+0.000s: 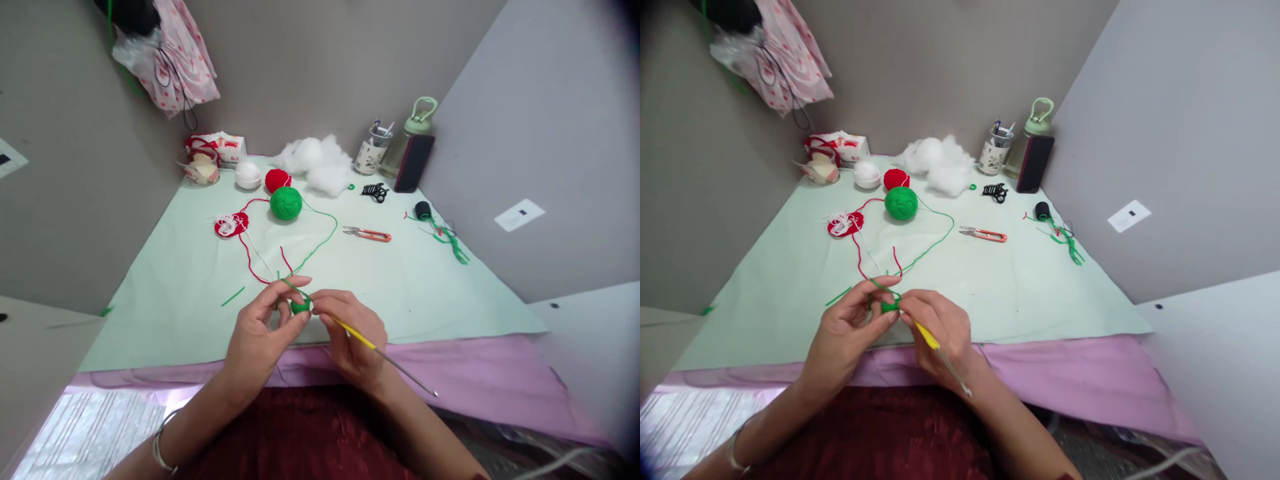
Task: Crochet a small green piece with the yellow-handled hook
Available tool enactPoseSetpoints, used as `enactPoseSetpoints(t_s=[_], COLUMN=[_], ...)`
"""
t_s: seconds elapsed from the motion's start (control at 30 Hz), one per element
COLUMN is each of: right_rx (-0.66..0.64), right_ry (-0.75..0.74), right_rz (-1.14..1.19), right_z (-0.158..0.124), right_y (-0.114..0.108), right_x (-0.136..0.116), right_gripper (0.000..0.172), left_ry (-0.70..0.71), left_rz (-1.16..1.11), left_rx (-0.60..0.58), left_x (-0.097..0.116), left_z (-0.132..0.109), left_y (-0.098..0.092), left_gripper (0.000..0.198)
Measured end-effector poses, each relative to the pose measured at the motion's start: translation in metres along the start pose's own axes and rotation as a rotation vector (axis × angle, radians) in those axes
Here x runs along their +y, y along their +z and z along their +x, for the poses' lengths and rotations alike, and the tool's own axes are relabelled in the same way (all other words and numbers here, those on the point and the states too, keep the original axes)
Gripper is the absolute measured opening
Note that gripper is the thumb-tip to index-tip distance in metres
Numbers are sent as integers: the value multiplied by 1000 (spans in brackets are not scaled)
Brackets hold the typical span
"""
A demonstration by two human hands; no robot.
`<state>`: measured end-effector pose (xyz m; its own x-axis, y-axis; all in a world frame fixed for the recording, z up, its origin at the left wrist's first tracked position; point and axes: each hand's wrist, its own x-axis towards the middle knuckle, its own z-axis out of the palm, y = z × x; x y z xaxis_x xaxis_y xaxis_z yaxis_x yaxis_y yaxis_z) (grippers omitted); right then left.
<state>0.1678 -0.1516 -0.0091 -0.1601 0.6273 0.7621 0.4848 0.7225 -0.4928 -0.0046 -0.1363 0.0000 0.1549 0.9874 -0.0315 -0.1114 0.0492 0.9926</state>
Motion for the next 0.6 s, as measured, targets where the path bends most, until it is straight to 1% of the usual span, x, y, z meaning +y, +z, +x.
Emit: enactPoseSetpoints(t_s=[0.03,0.07,0.1,0.2,0.3,0.37,0.43,0.53,0.6], right_rx=[14,39,70,167,179,137,103,126,156], right_ry=[-1,29,88,325,478,522,554,600,629], right_rz=[2,41,109,390,648,748,791,837,880], right_z=[-1,-1,-1,-1,1,2,3,4,5], right_y=[1,2,2,1,1,2,3,4,4], right_x=[0,1,1,3,7,11,13,14,13], right_gripper=[25,25,25,23,21,20,19,19,20], left_ry=[-5,-13,-26,-81,-144,-167,-181,-188,-171], left_rz=[-10,-27,-48,-146,-272,-331,-355,-340,-313], left_rx=[-4,-10,-19,-56,-125,-170,-194,-181,-158], left_x=[0,-1,-1,-3,-2,0,1,2,1], left_z=[0,0,0,2,4,5,5,4,4], left_y=[0,-1,-2,-5,-4,-1,0,0,-1], left_gripper=[33,33,33,36,36,37,42,48,46])
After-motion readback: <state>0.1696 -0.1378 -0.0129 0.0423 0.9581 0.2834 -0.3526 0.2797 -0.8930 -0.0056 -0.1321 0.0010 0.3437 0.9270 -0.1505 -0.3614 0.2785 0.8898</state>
